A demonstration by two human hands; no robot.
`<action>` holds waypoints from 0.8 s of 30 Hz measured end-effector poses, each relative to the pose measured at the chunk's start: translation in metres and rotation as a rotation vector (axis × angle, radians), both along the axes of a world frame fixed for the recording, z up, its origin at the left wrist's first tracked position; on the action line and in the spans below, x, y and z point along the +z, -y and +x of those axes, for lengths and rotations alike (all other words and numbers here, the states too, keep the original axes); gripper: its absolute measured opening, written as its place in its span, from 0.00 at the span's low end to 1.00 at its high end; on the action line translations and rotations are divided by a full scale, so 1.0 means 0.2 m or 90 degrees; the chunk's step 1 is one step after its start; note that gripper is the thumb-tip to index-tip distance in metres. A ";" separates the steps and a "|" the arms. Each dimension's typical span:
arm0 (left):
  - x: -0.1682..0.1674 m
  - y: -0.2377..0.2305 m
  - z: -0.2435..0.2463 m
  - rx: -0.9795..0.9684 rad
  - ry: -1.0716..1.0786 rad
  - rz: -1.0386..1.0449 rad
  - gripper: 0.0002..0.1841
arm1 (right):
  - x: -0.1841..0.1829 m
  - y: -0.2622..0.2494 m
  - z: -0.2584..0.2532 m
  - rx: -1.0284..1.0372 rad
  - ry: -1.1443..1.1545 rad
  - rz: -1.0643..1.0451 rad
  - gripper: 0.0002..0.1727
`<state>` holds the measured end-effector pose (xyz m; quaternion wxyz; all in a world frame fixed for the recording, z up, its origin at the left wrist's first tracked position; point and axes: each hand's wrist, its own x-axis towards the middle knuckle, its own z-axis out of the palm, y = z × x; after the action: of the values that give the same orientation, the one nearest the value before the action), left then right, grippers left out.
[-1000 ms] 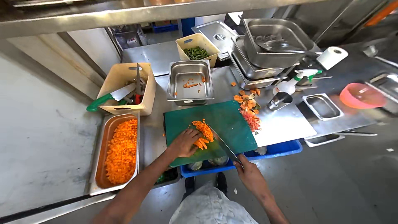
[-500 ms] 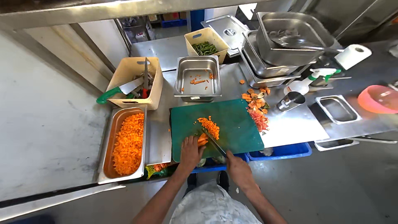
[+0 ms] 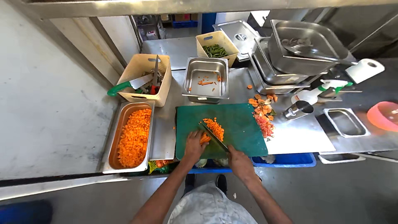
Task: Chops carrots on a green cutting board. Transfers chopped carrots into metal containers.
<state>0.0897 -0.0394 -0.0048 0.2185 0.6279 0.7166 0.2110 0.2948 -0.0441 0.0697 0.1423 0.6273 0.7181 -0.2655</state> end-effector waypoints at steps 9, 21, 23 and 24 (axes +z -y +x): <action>-0.03 0.06 -0.02 0.044 0.079 0.042 0.36 | -0.04 0.00 0.00 0.000 -0.027 -0.020 0.23; -0.06 0.02 0.06 0.043 0.108 0.097 0.17 | 0.01 -0.05 -0.02 0.021 -0.014 -0.035 0.22; -0.05 0.01 0.05 0.035 0.107 0.091 0.16 | 0.02 -0.05 -0.03 0.024 -0.006 -0.043 0.22; -0.05 0.01 0.04 0.028 0.108 0.096 0.16 | 0.01 -0.05 -0.04 0.024 0.004 -0.046 0.23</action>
<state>0.0982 -0.0417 -0.0145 0.2256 0.6066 0.6913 0.3213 0.2874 -0.0334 0.0725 0.1719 0.6092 0.7193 -0.2863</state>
